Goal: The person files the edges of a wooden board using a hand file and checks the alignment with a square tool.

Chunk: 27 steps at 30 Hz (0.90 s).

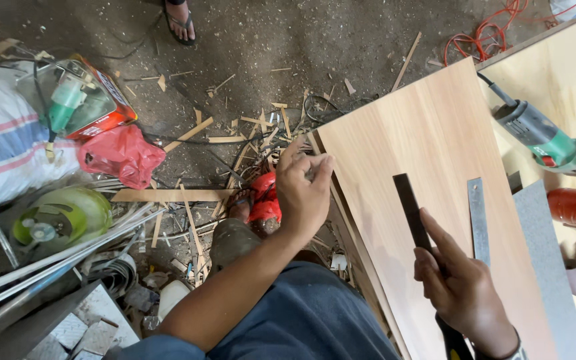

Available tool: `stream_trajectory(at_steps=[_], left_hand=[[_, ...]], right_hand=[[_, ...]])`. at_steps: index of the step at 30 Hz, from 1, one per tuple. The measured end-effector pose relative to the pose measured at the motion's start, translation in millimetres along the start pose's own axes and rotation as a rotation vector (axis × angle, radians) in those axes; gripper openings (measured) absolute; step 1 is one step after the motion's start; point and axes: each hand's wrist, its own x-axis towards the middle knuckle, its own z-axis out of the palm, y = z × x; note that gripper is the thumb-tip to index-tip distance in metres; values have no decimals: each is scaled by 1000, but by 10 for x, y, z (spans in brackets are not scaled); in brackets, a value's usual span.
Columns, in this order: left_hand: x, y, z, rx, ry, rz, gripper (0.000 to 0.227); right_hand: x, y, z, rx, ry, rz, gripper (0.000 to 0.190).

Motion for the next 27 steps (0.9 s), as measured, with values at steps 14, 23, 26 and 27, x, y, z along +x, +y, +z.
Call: stream_trajectory(at_steps=[14,23,26,27], left_hand=[[-501,-209,337,-75,50,-91,18],[-748,-306,360,-11,57,-55,15],[-836,-332,246,-49,-33,-99,20],[-865,-342,201,-118,-94,-137,25]], right_hand=[[-413,584,-39,120,28,98,69],[-454,723,-21,81,-11,79,69],[-470,697,-29,69,-21,81,70],[-475,683,-32,77,-33,107,71]])
